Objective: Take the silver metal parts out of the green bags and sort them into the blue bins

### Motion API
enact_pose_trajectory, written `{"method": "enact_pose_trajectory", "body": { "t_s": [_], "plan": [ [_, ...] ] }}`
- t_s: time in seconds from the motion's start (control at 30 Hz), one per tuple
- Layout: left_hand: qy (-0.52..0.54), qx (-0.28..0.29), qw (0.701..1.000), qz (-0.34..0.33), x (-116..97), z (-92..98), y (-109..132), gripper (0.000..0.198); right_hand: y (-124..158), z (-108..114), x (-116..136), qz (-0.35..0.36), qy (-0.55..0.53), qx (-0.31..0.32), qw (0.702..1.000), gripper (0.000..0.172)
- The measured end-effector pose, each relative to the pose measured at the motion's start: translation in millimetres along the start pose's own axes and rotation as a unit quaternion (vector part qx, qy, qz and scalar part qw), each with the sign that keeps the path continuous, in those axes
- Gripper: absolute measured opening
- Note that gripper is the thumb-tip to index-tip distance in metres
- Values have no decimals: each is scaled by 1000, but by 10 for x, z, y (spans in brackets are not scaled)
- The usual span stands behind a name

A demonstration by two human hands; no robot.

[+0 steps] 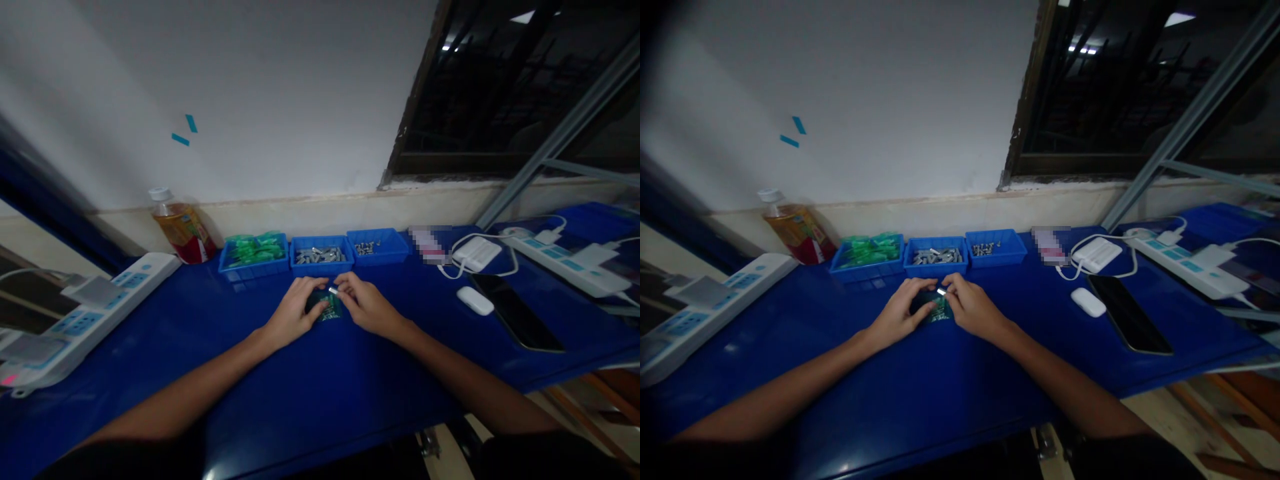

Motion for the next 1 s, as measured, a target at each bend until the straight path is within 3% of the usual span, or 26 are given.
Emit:
{"method": "enact_pose_trajectory", "body": {
  "t_s": [0.13,0.23,0.33,0.43,0.53,0.67,0.73,0.8,0.9,1.0],
  "plan": [
    [53,-21,998,11,1,43,-14,15,-81,-89,56,-14,-95,-15,995,10],
    [68,-27,996,48,-2,55,-16,16,-60,-115,81,-12,-92,-18,996,10],
    [74,-31,994,79,9,56,-20,20,-39,-102,104,59,13,-9,998,13],
    [72,-29,992,96,39,48,-44,24,-98,-86,89,139,136,13,981,15],
    [61,-27,990,125,68,36,-66,28,-290,-25,-8,154,201,-4,967,21],
    [-57,21,991,119,42,23,-34,39,-543,159,-190,102,273,-56,955,33],
    [-123,52,986,95,19,24,-5,39,-535,234,-230,74,271,-82,956,45],
    [-135,60,984,101,16,36,7,32,-430,249,-208,56,241,-98,964,45],
    [-61,1,989,137,38,78,-14,25,-230,147,-95,-4,138,-100,985,31],
    [-7,-102,989,110,24,138,-14,15,-147,-53,36,-98,-46,-71,992,42]
  ]
}}
Point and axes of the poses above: each hand's wrist, its own y-axis away from the middle knuckle, its own z-axis out of the back of the hand, x = y × z, the point moved 1 cm from there along -y, towards the middle knuckle, and after that the axes turned 9 degrees about z, right-handed, at the moved point
